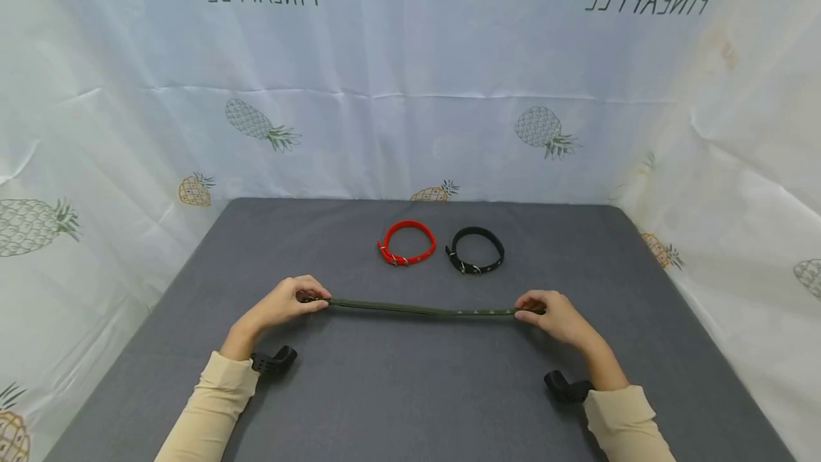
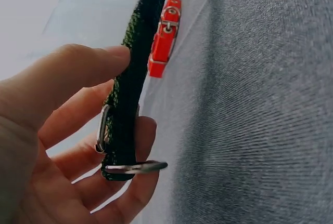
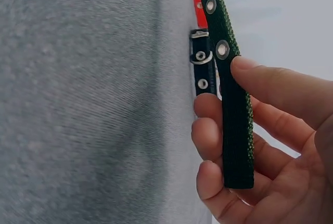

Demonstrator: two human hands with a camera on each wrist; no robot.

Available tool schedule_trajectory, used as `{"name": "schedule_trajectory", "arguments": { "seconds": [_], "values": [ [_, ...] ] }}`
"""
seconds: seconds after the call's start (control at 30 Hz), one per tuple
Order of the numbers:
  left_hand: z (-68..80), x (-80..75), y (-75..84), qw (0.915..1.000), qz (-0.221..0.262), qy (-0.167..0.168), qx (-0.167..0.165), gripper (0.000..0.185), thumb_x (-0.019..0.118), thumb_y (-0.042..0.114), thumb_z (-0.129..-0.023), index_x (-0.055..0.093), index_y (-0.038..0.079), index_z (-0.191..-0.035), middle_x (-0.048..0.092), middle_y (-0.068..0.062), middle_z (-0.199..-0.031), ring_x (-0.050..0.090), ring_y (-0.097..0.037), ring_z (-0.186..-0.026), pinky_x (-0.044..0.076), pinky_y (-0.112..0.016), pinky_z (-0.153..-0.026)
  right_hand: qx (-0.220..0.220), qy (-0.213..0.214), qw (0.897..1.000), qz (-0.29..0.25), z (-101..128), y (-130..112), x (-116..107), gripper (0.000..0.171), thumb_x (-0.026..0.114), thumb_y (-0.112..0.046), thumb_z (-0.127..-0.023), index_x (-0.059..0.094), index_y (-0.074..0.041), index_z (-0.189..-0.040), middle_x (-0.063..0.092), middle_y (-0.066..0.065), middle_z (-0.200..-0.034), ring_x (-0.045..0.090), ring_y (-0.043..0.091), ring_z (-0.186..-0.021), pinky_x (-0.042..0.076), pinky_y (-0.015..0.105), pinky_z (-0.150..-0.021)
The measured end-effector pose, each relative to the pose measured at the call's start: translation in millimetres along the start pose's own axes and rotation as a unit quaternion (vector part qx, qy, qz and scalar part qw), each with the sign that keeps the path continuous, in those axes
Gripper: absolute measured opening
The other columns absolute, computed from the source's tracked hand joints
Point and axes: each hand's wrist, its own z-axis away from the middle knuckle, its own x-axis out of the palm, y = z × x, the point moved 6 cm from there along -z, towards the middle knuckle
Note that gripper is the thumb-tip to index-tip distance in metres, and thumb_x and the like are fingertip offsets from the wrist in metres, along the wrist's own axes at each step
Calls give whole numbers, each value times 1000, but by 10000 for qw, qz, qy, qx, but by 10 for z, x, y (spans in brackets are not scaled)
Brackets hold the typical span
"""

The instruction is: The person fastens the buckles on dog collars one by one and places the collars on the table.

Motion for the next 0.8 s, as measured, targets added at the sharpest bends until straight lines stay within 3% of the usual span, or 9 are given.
{"name": "schedule_trajectory", "arguments": {
  "seconds": [0.33,0.63,0.8],
  "values": [
    [-33,-113,57,9995,41,304,39,13,68,18,-90,74,10,-98,69,-8,-98,60,0,-81,52,-22,-77,-105,222,9995,-209,7,-8,-144,16,63,-12,-93,69,-1,-103,70,14,-87,61,7,-70,49,23,-61],
    [-39,-228,135,9982,-198,556,141,19,61,15,-95,72,9,-109,71,-11,-107,65,-13,-90,54,-22,-78,-72,538,9982,-271,-24,-42,-279,19,61,-12,-94,70,1,-103,71,9,-81,60,6,-66,49,24,-60],
    [-31,-271,206,9977,-309,607,69,23,61,8,-94,69,7,-116,70,-13,-113,62,-9,-88,52,-23,-77,-100,680,9973,-270,-22,-82,-340,22,60,-11,-95,67,3,-109,72,12,-84,59,7,-65,49,28,-58]
  ]
}}
